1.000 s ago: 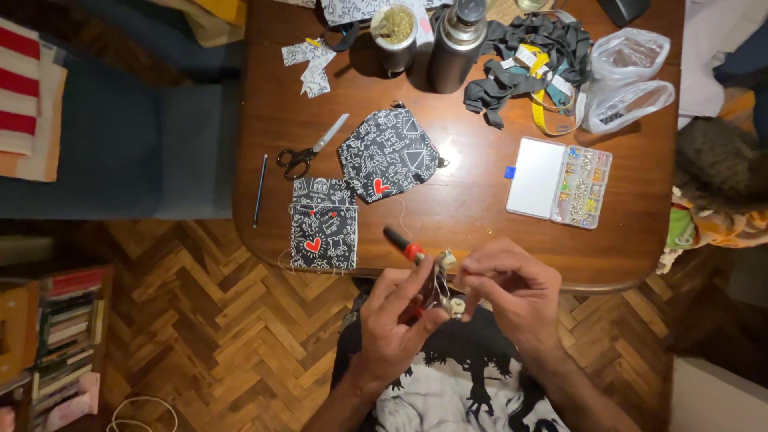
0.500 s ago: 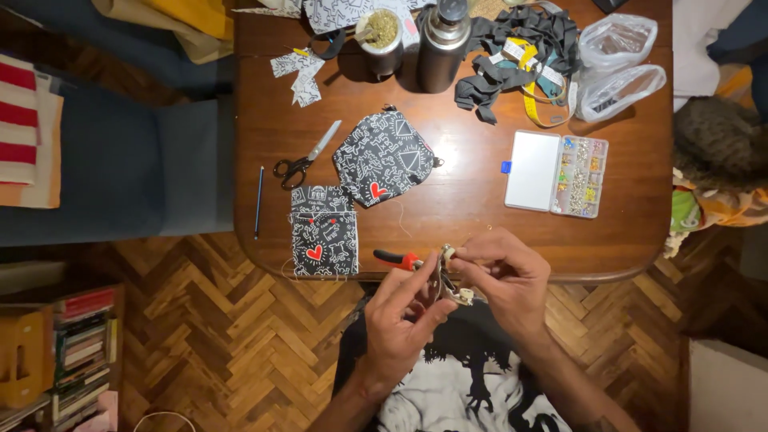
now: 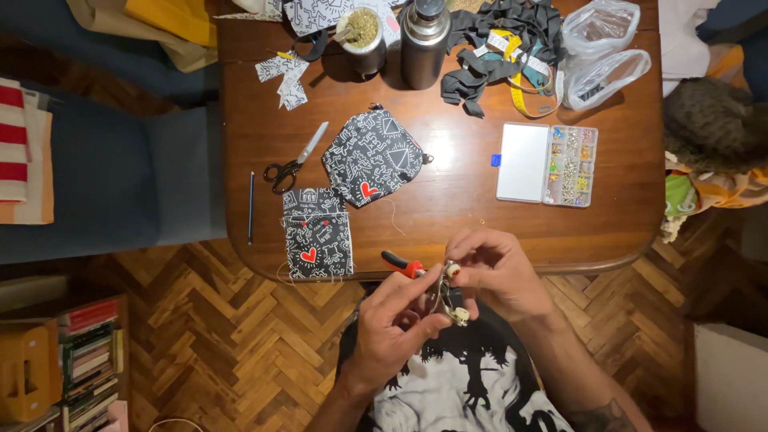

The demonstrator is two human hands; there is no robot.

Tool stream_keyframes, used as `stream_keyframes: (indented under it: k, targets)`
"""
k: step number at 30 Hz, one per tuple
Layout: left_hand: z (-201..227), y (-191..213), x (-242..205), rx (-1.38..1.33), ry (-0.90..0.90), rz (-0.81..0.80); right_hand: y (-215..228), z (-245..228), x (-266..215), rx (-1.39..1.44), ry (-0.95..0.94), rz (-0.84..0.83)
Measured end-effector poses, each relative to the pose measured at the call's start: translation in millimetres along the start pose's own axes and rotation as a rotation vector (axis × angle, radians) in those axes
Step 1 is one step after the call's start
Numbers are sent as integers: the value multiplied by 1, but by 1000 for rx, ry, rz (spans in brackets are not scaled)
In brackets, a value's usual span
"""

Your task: Punching holes and installing metal eyelets into patterned material to assemble small pouches.

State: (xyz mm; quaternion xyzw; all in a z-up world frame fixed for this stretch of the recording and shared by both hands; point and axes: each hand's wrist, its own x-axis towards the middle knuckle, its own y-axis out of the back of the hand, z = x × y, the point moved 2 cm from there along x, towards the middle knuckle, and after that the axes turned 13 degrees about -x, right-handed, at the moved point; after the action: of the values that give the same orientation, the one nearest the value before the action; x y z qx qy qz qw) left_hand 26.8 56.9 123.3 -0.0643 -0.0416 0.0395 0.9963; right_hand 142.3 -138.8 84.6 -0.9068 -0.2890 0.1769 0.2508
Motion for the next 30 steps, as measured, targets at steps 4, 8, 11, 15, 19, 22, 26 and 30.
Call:
stream_keyframes:
  k: [4, 8, 11, 15, 19, 22, 26, 30]
  targets:
    - [3, 3, -1, 26, 53, -27, -1, 10, -3, 54, -10, 23]
    - [10, 4, 4, 130, -2, -69, -23, -7, -6, -321, 178, 130]
    - [11, 1, 2, 143, 13, -30, -33, -13, -9, -500, 253, 198]
    - [7, -2, 1, 55, 40, 35, -28, -4, -13, -497, 254, 271]
    - [11, -4, 2, 21, 67, 47, -27, -8, -12, -519, 235, 219]
    - [18, -5, 2, 85, 83, 29, -28, -4, -11, -441, 185, 247]
    - [21, -6, 4, 103, 64, 43, -31, -4, -9, -455, 264, 218]
    - [22, -7, 3, 149, 64, 34, -27, 4, -15, -619, 335, 298]
